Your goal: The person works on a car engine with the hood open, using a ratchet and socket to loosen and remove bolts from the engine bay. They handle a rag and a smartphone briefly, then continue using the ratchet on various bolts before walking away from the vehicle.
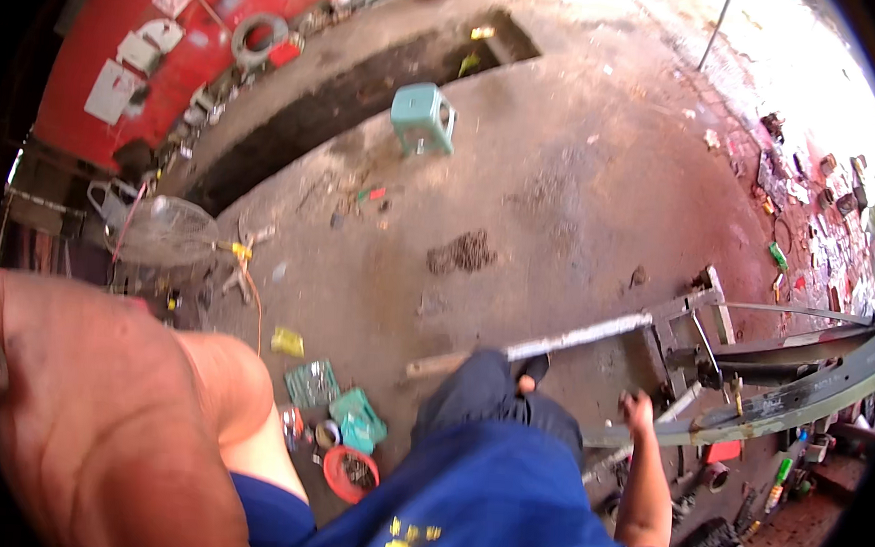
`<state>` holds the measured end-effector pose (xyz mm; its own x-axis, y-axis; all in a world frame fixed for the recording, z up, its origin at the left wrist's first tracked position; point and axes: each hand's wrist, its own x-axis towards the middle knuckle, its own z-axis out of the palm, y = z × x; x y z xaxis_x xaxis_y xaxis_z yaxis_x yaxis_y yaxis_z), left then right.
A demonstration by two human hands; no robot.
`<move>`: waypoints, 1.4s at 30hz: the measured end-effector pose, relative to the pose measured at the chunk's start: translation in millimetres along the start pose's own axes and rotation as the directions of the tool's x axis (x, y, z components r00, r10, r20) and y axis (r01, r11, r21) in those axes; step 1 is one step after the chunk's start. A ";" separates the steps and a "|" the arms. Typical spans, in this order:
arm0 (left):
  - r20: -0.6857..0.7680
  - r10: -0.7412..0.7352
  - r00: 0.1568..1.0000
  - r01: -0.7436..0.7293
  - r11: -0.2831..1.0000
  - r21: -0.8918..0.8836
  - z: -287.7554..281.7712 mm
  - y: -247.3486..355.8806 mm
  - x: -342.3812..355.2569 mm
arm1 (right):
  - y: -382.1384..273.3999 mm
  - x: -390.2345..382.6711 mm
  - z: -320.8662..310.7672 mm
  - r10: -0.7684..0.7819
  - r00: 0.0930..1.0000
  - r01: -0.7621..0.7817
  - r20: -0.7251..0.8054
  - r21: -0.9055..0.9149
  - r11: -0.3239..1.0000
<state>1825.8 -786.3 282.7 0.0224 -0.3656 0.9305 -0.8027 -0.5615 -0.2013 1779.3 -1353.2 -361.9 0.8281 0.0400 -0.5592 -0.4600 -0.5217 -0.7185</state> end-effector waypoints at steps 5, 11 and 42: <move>0.005 -0.226 0.974 0.225 0.972 0.074 42.6 -47.0 -19.2 | -110.2 84.3 -26.0 0.090 0.991 -0.062 -0.096 0.266 0.962; 0.229 -0.941 0.249 0.896 0.314 0.316 102.9 -101.6 -213.8 | -140.4 119.5 -24.9 0.180 0.984 -0.180 0.003 -0.058 0.982; 0.766 -0.485 -0.421 0.840 0.109 0.531 496.9 -534.5 -579.7 | -274.7 291.8 -113.1 0.660 0.680 -0.594 -0.319 0.286 0.752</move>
<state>2537.9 -643.2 -301.2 0.8368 -0.1426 -0.5287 0.2476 -0.7626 0.5976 2183.6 -1294.6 -281.0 0.3624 -0.5892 -0.7222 -0.9296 -0.1720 -0.3261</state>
